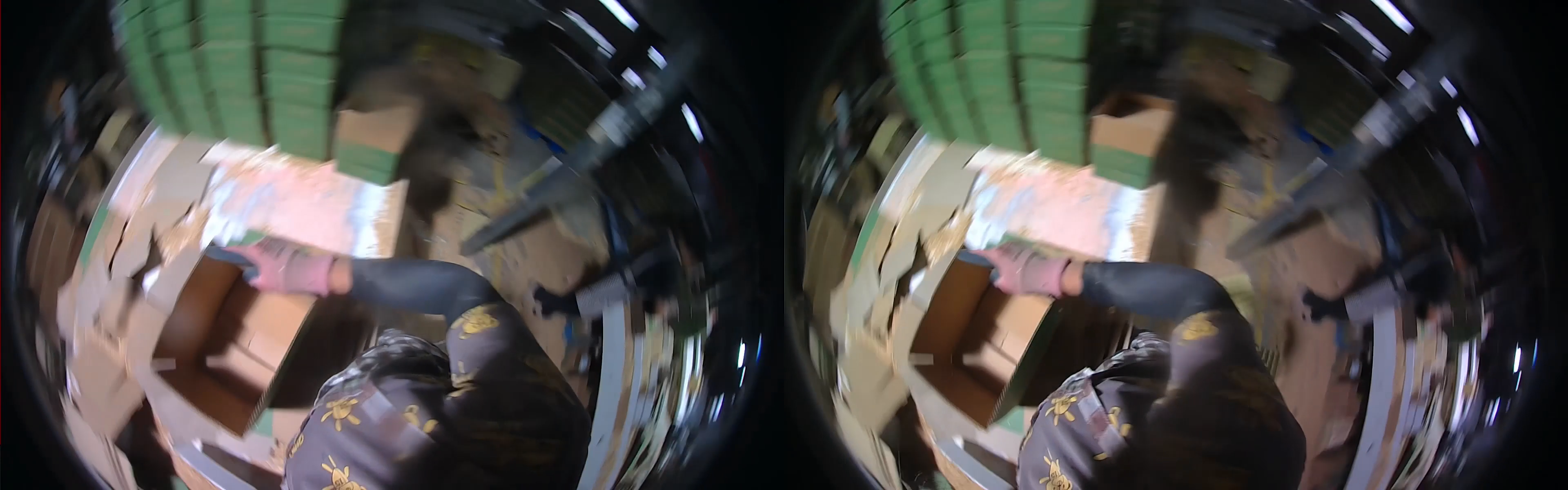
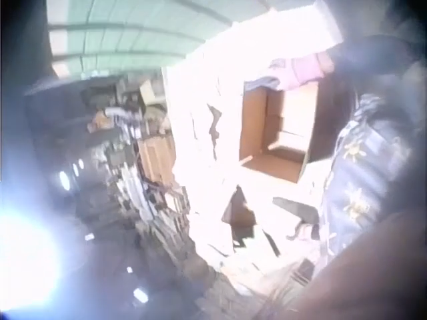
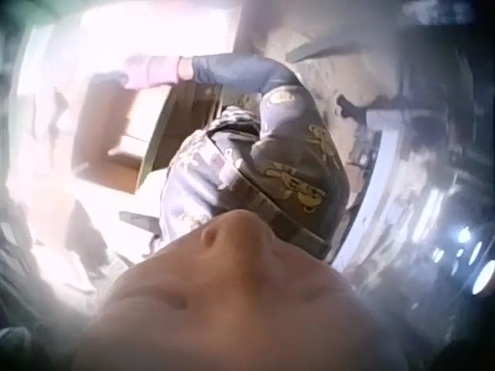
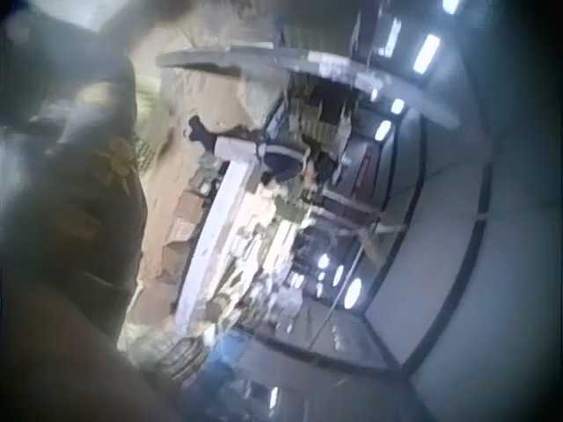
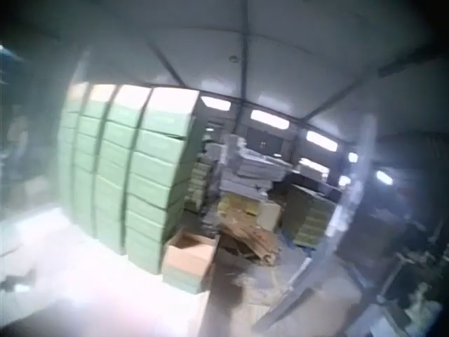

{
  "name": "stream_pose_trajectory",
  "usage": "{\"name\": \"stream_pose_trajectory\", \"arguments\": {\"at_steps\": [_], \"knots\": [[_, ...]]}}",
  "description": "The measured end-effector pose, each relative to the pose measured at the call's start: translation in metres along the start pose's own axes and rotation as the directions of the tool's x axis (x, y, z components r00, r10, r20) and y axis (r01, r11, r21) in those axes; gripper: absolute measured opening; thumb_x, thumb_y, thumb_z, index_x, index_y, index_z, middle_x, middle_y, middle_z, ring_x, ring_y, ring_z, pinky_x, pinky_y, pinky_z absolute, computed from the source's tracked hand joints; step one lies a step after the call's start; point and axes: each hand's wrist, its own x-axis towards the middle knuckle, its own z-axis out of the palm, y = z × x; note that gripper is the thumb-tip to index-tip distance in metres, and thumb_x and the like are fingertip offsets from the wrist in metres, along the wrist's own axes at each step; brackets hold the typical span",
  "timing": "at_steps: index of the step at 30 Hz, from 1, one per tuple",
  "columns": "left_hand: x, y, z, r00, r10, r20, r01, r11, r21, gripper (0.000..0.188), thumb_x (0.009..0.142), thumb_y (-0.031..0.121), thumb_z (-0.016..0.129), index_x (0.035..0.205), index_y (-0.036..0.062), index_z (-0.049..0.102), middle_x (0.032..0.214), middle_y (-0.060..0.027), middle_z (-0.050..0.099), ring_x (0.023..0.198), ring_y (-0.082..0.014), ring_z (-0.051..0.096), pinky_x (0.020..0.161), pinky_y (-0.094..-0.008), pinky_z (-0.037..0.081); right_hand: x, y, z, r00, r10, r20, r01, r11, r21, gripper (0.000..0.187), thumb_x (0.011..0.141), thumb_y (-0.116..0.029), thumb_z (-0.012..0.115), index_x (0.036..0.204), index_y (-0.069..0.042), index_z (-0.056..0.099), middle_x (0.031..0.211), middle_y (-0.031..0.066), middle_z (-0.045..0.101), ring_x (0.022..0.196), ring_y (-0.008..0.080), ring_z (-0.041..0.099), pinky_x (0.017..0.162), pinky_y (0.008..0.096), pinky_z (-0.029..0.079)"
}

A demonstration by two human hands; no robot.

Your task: The person assembles cardboard boxes and fills them with wood shavings. The person takes flat cardboard sheets, folds them into boxes, places them on a stack, and then pours wood shavings from a white tray into the boxes.

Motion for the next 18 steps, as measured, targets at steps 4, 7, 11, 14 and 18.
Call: {"name": "stream_pose_trajectory", "arguments": {"at_steps": [4,7,11,14,18], "knots": [[-0.109,-0.014,-0.108,0.880,-0.152,-0.450,0.082,0.982,-0.170,0.051,0.089,0.006,0.059,0.137,0.0043,0.043,0.134,-0.0155,0.050,0.121,-0.0265,0.052,0.101,-0.0400,0.045,0.009,0.020,-0.043,0.884,0.082,0.461,-0.230,0.934,0.274,0.041,0.081,-0.008,0.054,0.119,-0.018,0.068,0.057,0.0041,0.056,0.053,0.0147,0.053,0.059,0.0322,0.048],[-0.197,0.013,-0.139,0.789,-0.135,-0.599,-0.051,0.957,-0.284,0.051,0.090,0.004,0.058,0.139,0.0043,0.042,0.137,-0.0163,0.048,0.123,-0.0269,0.052,0.102,-0.0405,0.045,0.008,0.018,-0.036,0.842,-0.084,0.533,-0.099,0.947,0.306,0.061,0.080,-0.009,0.060,0.139,-0.013,0.047,0.129,0.0195,0.055,0.106,0.0306,0.059,0.092,0.0388,0.047],[-0.228,0.071,-0.097,0.875,0.162,-0.456,-0.298,0.923,-0.242,0.051,0.092,0.002,0.056,0.141,0.0043,0.040,0.140,-0.0173,0.047,0.125,-0.0275,0.051,0.104,-0.0412,0.046,0.007,0.005,-0.020,0.789,-0.129,0.600,-0.060,0.957,0.285,0.075,0.076,-0.009,0.063,0.146,-0.012,0.035,0.136,0.0228,0.047,0.122,0.0375,0.048,0.101,0.0416,0.041],[-0.169,0.147,-0.018,0.892,0.351,-0.284,-0.435,0.837,-0.332,0.039,0.095,0.004,0.053,0.134,0.0033,0.048,0.134,-0.0175,0.052,0.125,-0.0259,0.051,0.105,-0.0386,0.045,0.006,0.010,-0.014,0.772,-0.070,0.632,-0.049,0.984,0.170,0.081,0.076,-0.013,0.067,0.148,-0.008,0.029,0.137,0.0270,0.044,0.129,0.0403,0.042,0.106,0.0406,0.037],[-0.101,0.145,-0.009,0.851,0.523,0.044,-0.519,0.851,-0.082,0.036,0.094,0.003,0.056,0.130,0.0014,0.052,0.132,-0.0131,0.054,0.121,-0.0209,0.054,0.104,-0.0353,0.044,-0.008,0.074,0.006,0.721,-0.342,0.602,0.055,0.895,0.443,0.088,0.079,-0.012,0.071,0.149,0.002,0.020,0.139,0.0249,0.045,0.126,0.0360,0.046,0.105,0.0364,0.038]]}}
